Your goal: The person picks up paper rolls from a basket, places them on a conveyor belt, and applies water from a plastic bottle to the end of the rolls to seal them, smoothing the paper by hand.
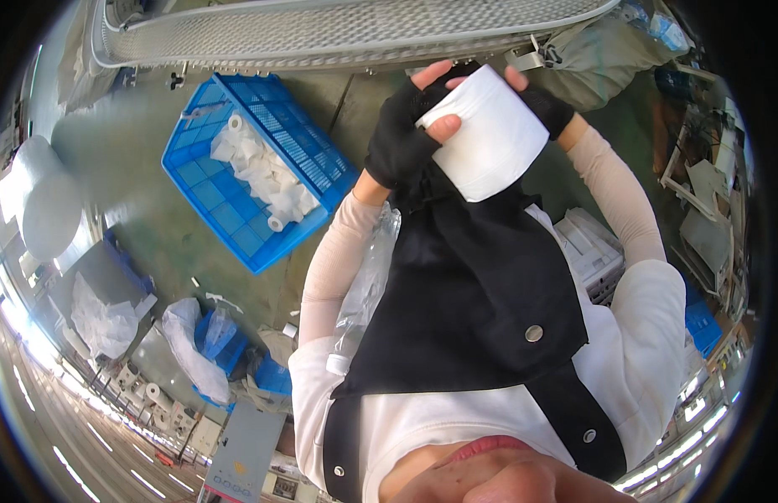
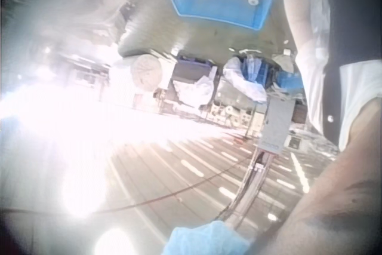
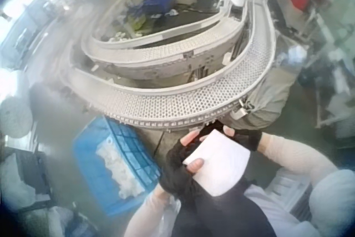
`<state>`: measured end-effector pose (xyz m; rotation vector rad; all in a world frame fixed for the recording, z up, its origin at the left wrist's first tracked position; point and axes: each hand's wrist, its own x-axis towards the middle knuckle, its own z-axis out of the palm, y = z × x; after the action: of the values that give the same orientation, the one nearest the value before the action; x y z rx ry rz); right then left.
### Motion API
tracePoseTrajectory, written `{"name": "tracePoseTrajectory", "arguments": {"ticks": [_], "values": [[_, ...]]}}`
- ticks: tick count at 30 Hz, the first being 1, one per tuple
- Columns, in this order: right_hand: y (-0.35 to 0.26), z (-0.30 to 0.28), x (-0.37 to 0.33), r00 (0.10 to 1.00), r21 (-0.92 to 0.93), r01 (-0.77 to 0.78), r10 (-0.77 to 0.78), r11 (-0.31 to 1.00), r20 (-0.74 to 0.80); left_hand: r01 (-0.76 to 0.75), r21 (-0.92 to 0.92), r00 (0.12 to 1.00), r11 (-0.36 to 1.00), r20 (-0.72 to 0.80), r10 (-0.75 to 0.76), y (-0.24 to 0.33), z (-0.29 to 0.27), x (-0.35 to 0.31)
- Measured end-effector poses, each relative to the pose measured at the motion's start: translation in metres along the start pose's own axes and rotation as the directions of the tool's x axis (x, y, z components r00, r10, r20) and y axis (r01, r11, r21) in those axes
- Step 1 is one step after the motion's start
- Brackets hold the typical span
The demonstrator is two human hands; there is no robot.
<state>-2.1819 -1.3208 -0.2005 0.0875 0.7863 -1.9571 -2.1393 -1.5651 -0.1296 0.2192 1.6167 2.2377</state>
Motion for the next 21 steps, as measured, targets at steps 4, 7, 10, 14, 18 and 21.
{"name": "tracePoseTrajectory", "arguments": {"ticks": [4,7,10,14,18,21], "values": [[-0.026,-0.007,-0.023,1.000,0.062,0.009,-0.009,0.998,-0.005,0.046,0.051,0.998,0.998,-0.054,-0.043,-0.006,0.000,0.000],[-0.040,-0.021,-0.040,0.978,-0.472,0.129,-0.190,0.872,-0.083,0.105,0.079,0.993,0.991,-0.065,-0.100,-0.008,0.001,-0.003],[-0.063,0.001,-0.054,0.927,-0.745,0.056,-0.312,0.665,-0.209,0.110,0.086,0.994,0.990,-0.002,-0.111,-0.009,0.001,-0.001],[-0.069,0.004,-0.064,0.766,-0.612,0.263,-0.546,0.746,-0.338,0.127,-0.012,0.990,0.992,0.061,-0.126,-0.020,0.002,0.000],[-0.071,-0.062,-0.078,0.674,-0.624,0.370,-0.661,0.688,-0.330,0.136,-0.082,0.987,0.987,0.096,-0.128,-0.021,0.003,-0.003],[-0.070,-0.156,-0.102,0.703,-0.831,0.295,-0.696,0.471,-0.145,0.086,0.017,0.987,0.996,0.136,-0.088,-0.016,0.005,0.003]]}}
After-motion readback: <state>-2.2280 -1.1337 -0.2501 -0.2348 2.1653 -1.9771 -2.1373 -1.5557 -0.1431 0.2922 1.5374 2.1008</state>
